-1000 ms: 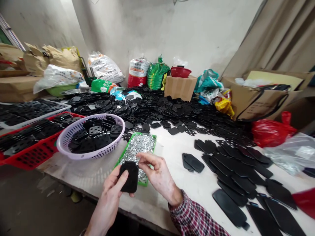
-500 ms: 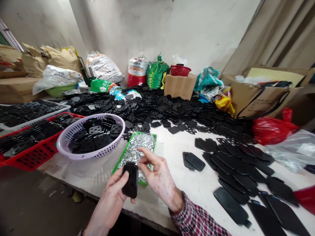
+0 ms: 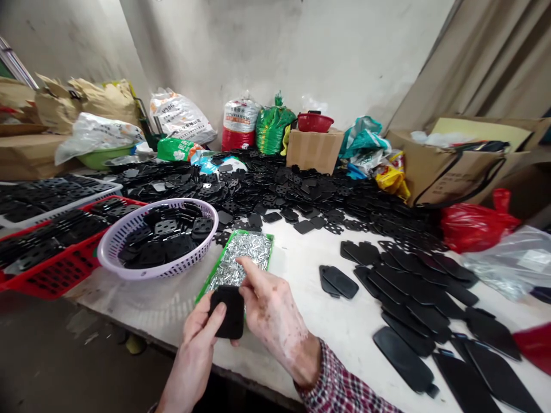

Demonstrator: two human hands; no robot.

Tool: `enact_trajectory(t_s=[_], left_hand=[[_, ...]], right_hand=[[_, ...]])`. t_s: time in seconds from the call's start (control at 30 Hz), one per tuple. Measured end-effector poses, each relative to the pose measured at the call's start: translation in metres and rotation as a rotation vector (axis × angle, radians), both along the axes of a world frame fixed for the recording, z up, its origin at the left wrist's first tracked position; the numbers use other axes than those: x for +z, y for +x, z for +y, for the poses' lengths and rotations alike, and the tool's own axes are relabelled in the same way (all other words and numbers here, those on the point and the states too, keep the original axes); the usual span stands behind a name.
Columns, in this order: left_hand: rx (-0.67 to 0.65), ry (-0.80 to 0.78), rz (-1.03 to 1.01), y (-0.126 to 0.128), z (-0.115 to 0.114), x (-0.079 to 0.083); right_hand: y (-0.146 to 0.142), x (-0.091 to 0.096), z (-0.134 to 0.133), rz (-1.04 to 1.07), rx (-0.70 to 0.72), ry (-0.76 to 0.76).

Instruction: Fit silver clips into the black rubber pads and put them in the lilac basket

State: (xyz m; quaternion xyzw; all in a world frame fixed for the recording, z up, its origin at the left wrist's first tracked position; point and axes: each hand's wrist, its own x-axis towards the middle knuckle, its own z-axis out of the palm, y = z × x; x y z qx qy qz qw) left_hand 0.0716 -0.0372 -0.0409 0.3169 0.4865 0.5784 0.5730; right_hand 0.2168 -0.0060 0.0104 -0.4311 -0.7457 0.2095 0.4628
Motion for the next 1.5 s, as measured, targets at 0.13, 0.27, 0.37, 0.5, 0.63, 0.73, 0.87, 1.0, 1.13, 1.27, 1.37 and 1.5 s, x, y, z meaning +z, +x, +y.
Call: enact_trajectory(t_s=[0.13, 0.27, 0.37, 0.5, 0.63, 0.73, 0.87, 1.0, 1.13, 1.27, 1.37, 1.5], left_hand=[[-0.029, -0.045, -0.303, -0.002, 0.000, 0.004], [-0.188, -0.062, -0.585, -0.007, -0.002, -0.001], [-0.233, -0.072, -0.628, -0.008, -0.005, -0.006], [-0.157, -0.055, -0.620, -0.005, -0.005, -0.006], [-0.075, -0.041, -0.558, -0.007, -0.001, -0.004], [-0.064, -0.062, -0.574, -0.015, 0.003, -0.006], [-0.060, -0.051, -0.618, -0.020, 0.004, -0.007], [-0.054, 0.003, -0.558, -0.018, 0.004, 0.001], [-0.001, 0.058, -0.423, -0.015, 0.006, 0.014], [0.085, 0.079, -0.189, -0.018, 0.009, 0.022], [0.106, 0.075, 0.014, -0.021, 0.013, 0.021], [0.081, 0.083, 0.297, -0.020, 0.016, 0.017]], right_hand=[[-0.005, -0.009, -0.004, 0.030, -0.067, 0.092], [-0.009, -0.020, -0.008, -0.117, -0.049, 0.269], [-0.013, -0.024, -0.007, -0.187, -0.008, 0.302], [-0.021, -0.026, -0.008, -0.194, 0.028, 0.262], [-0.008, -0.028, 0.009, -0.136, -0.006, 0.171], [0.028, -0.030, 0.052, -0.300, -0.225, -0.062], [0.075, -0.038, 0.116, -0.457, -0.400, -0.234], [0.085, -0.056, 0.145, -0.519, -0.445, -0.331], [0.083, -0.066, 0.150, -0.467, -0.423, -0.349], [0.077, -0.053, 0.133, -0.317, -0.331, -0.343], [0.061, -0.034, 0.096, -0.165, -0.170, -0.338], [0.029, -0.018, 0.040, 0.381, 0.216, -0.483]])
